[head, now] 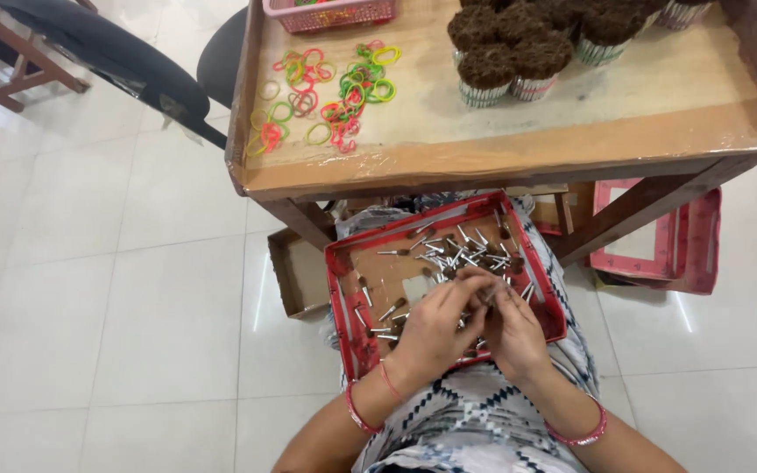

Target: Sorting and grouping small metal pins or connectors from a tray at a workstation.

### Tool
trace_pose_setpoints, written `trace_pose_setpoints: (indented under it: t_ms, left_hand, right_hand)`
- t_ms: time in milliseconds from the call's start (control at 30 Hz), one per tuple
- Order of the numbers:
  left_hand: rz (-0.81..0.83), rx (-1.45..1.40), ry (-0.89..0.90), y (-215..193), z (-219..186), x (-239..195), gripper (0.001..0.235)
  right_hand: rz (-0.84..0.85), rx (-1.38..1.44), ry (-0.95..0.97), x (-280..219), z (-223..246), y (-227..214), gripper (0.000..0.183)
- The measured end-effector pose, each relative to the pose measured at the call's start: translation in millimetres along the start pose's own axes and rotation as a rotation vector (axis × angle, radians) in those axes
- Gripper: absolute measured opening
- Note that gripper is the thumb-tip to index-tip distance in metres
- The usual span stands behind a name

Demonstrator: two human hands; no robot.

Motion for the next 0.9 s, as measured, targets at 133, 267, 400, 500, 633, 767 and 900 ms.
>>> trace_pose_setpoints:
  t_ms: [133,267,400,500,633,767,900]
  left_hand:
    - [0.015,-0.027,-0.092,6,14,-40,0.047]
    - [0.096,-0.153,-0.266,8,29,-49,0.047]
    - [0.088,-0.041,-0.221,10,19,-55,0.050]
    - [0.095,-0.016,-0.186,8,24,-54,0.050]
    - [0.051,0.104,-0.280,-5,78,-65,0.034]
    - [0.001,0.496,-0.453,-6,175,-80,0.023]
    - [0.077,0.620,-0.444,12,190,-79,0.029]
  right_hand:
    - [-0.010,0.210,0.049,8,-47,-66,0.029]
    - [-0.068,0.056,0.195,-8,-46,-26,0.037]
    - [-0.098,0.082,0.200,-11,-59,-43,0.031]
    - [-0.108,0.066,0.146,0,-59,-71,0.024]
    - [-0.155,0.111,0.272,2,-50,-53,0.028]
    - [-0.081,0.288,0.262,12,-52,-66,0.032]
    - [-0.118,0.047,0.331,16,-63,-68,0.031]
Point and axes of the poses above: each hand's wrist, its own x-axis towards the middle knuckle, its own y-axis out of the palm, z = x × y, the point moved 8 cm from there along x, towards the middle knuckle, and after that the axes turned 14 degrees about x, right-handed, at the moved point
